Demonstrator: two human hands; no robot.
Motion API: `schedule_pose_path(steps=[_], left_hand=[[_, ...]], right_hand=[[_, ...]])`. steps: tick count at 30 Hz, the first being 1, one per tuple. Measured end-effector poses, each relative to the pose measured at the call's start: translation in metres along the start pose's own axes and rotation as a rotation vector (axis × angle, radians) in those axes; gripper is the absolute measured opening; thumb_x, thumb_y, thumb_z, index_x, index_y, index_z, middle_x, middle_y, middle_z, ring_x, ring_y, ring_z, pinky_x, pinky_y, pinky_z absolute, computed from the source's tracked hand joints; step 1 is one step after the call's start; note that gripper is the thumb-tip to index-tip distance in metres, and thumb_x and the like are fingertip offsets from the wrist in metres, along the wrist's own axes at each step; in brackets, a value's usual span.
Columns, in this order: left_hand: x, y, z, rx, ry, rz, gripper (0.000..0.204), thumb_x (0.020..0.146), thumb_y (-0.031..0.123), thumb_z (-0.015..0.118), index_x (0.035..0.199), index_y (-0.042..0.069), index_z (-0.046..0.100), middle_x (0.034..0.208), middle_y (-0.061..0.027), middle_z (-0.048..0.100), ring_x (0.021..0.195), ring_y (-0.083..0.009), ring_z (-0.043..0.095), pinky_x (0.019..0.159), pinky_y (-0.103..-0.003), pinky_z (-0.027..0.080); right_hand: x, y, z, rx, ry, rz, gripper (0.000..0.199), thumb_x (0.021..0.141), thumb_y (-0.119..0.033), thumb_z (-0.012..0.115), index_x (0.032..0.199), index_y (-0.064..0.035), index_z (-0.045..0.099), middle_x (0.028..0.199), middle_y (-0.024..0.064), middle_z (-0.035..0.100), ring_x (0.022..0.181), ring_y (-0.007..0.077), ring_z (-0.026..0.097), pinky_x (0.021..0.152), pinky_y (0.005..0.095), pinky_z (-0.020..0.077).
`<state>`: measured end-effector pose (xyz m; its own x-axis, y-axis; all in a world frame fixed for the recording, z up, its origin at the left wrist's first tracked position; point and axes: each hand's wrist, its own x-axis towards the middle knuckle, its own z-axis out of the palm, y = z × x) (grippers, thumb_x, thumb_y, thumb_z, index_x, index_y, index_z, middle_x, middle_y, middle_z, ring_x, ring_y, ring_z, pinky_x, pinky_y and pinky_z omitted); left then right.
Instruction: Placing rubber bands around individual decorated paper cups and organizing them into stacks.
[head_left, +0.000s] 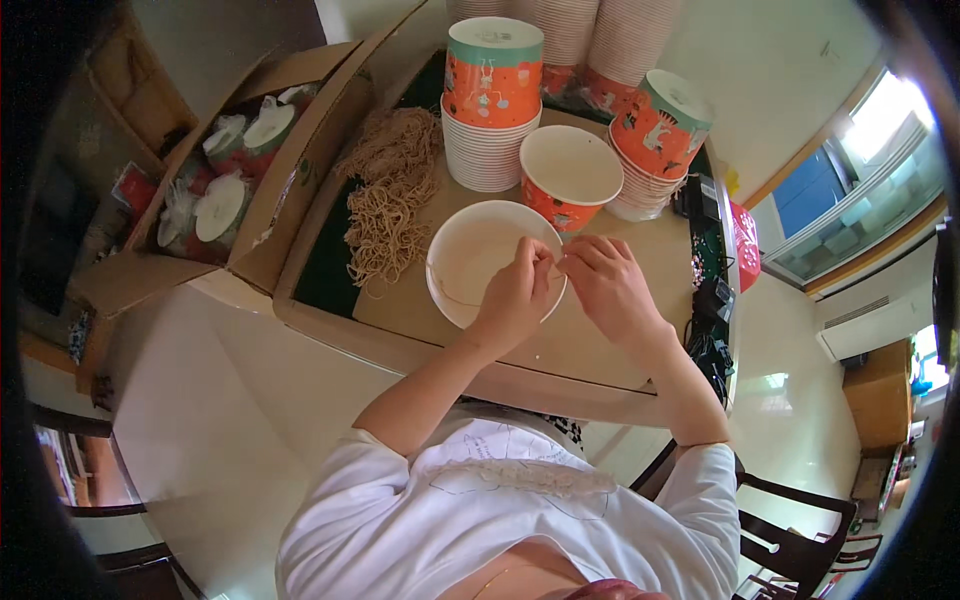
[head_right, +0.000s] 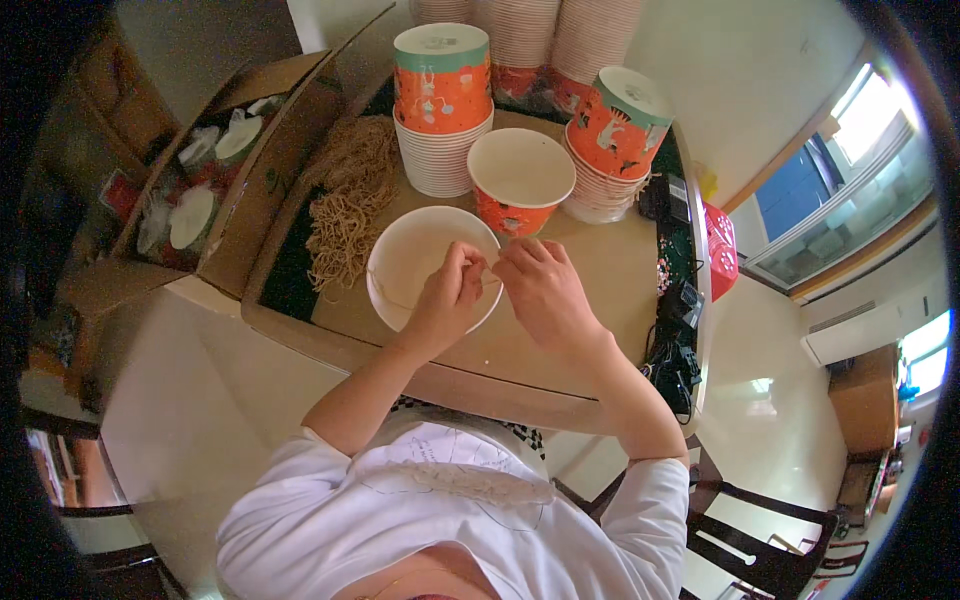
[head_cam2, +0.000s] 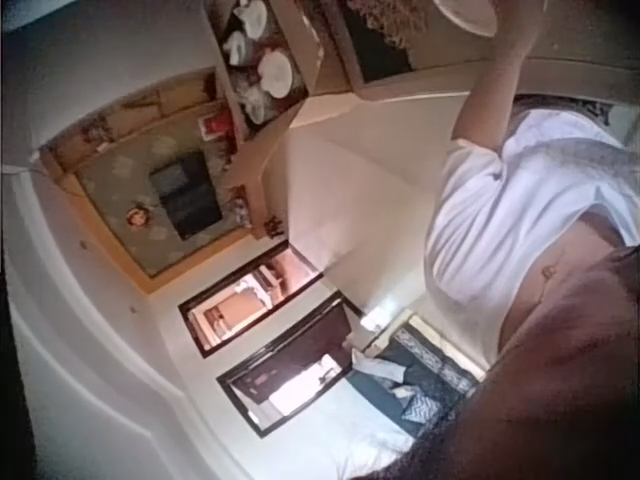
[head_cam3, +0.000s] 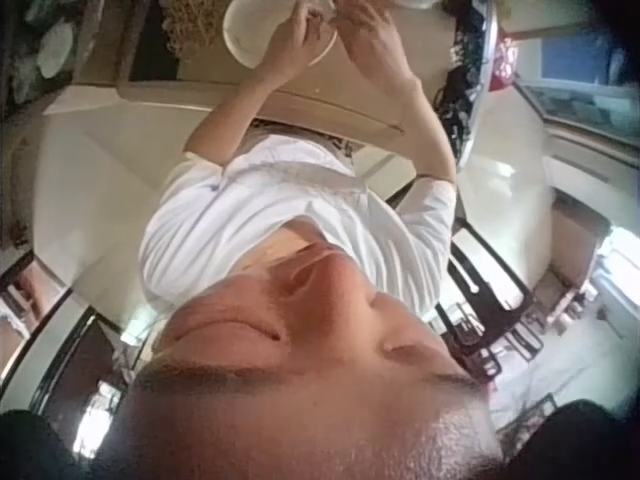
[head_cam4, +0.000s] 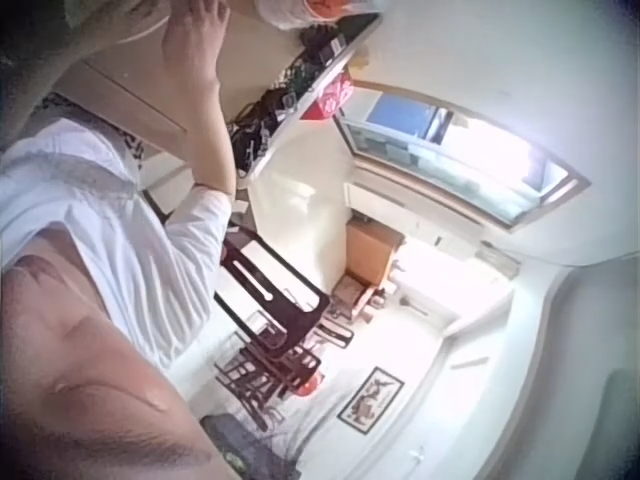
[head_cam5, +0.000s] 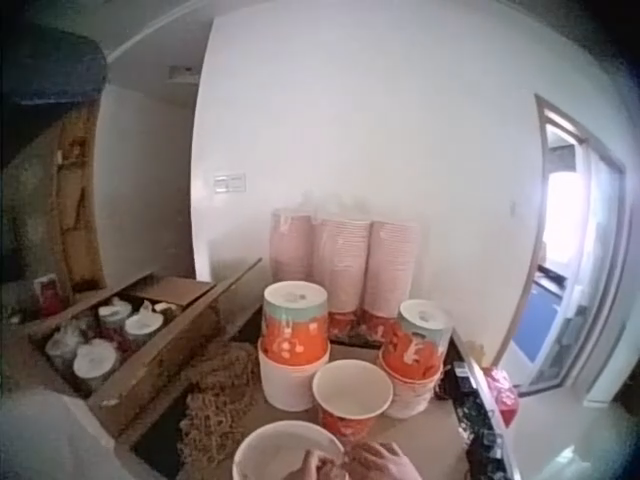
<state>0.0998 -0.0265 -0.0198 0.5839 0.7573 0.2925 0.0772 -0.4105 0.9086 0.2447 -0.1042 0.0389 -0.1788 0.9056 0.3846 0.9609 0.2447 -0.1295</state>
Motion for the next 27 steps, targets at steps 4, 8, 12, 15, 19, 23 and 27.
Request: schedule_pose_path(steps=[4, 8, 12, 15, 19, 23, 27], left_hand=[[-0.001, 0.003, -0.002, 0.027, -0.017, -0.031, 0.010, 0.099, 0.012, 0.043, 0.103, 0.003, 0.042, 0.074, -0.0140, 0.055, 0.066, -0.0279, 0.060, 0.062, -0.037, 0.046], [-0.004, 0.003, -0.002, 0.018, 0.007, 0.021, 0.010, 0.098, 0.012, 0.044, 0.103, 0.003, 0.042, 0.075, -0.0142, 0.056, 0.066, -0.0281, 0.060, 0.061, -0.038, 0.046], [-0.008, 0.003, -0.004, 0.050, -0.027, 0.043, 0.011, 0.097, 0.011, 0.046, 0.104, 0.003, 0.042, 0.076, -0.0141, 0.057, 0.067, -0.0280, 0.060, 0.062, -0.038, 0.046], [-0.008, 0.007, -0.005, -0.068, -0.029, 0.013, 0.014, 0.094, 0.011, 0.053, 0.101, 0.003, 0.043, 0.075, -0.0125, 0.057, 0.066, -0.0256, 0.060, 0.061, -0.037, 0.046], [-0.002, 0.029, -0.023, 0.118, -0.176, 0.140, 0.020, 0.087, 0.019, 0.065, 0.089, 0.002, 0.056, 0.073, -0.0119, 0.054, 0.064, -0.0292, 0.059, 0.060, -0.040, 0.049], [-0.005, 0.016, -0.023, 0.277, -0.109, 0.233, 0.014, 0.085, 0.018, 0.067, 0.085, 0.004, 0.067, 0.072, -0.0084, 0.050, 0.061, -0.0259, 0.057, 0.059, -0.039, 0.049], [-0.005, 0.005, -0.023, 0.398, -0.160, 0.311, 0.012, 0.082, 0.014, 0.066, 0.093, 0.012, 0.071, 0.077, -0.0076, 0.052, 0.064, -0.0252, 0.059, 0.058, -0.040, 0.049]], right_hand=[[0.010, 0.000, -0.006, -0.069, -0.017, -0.187, 0.016, 0.077, -0.008, 0.060, 0.093, -0.0053, 0.062, 0.113, 0.0074, 0.060, 0.116, 0.0256, 0.051, 0.100, 0.0412, 0.0377], [0.019, 0.002, -0.014, 0.110, -0.180, -0.044, 0.011, 0.078, -0.008, 0.063, 0.086, -0.0048, 0.057, 0.096, 0.0083, 0.065, 0.100, 0.0270, 0.059, 0.099, 0.0431, 0.0400], [0.012, 0.006, -0.008, 0.295, -0.054, -0.034, 0.011, 0.078, -0.006, 0.065, 0.086, -0.0055, 0.058, 0.082, 0.0074, 0.064, 0.083, 0.0284, 0.061, 0.088, 0.0421, 0.0450], [0.012, 0.008, -0.005, 0.302, -0.100, 0.004, 0.011, 0.078, -0.006, 0.065, 0.086, -0.0055, 0.058, 0.077, 0.0065, 0.064, 0.079, 0.0284, 0.061, 0.086, 0.0412, 0.0453], [0.008, 0.018, 0.005, 0.456, -0.092, 0.169, 0.006, 0.083, -0.006, 0.062, 0.085, -0.0035, 0.057, 0.079, 0.0118, 0.066, 0.076, 0.0282, 0.066, 0.074, 0.0388, 0.0499], [0.007, 0.020, 0.013, 0.604, -0.014, 0.231, 0.006, 0.084, -0.005, 0.061, 0.088, -0.0012, 0.059, 0.078, 0.0131, 0.067, 0.072, 0.0277, 0.067, 0.065, 0.0371, 0.0520], [0.008, 0.016, 0.014, 0.676, -0.025, 0.314, 0.006, 0.085, -0.006, 0.061, 0.086, -0.0008, 0.059, 0.078, 0.0123, 0.067, 0.075, 0.0264, 0.068, 0.067, 0.0355, 0.0525]])
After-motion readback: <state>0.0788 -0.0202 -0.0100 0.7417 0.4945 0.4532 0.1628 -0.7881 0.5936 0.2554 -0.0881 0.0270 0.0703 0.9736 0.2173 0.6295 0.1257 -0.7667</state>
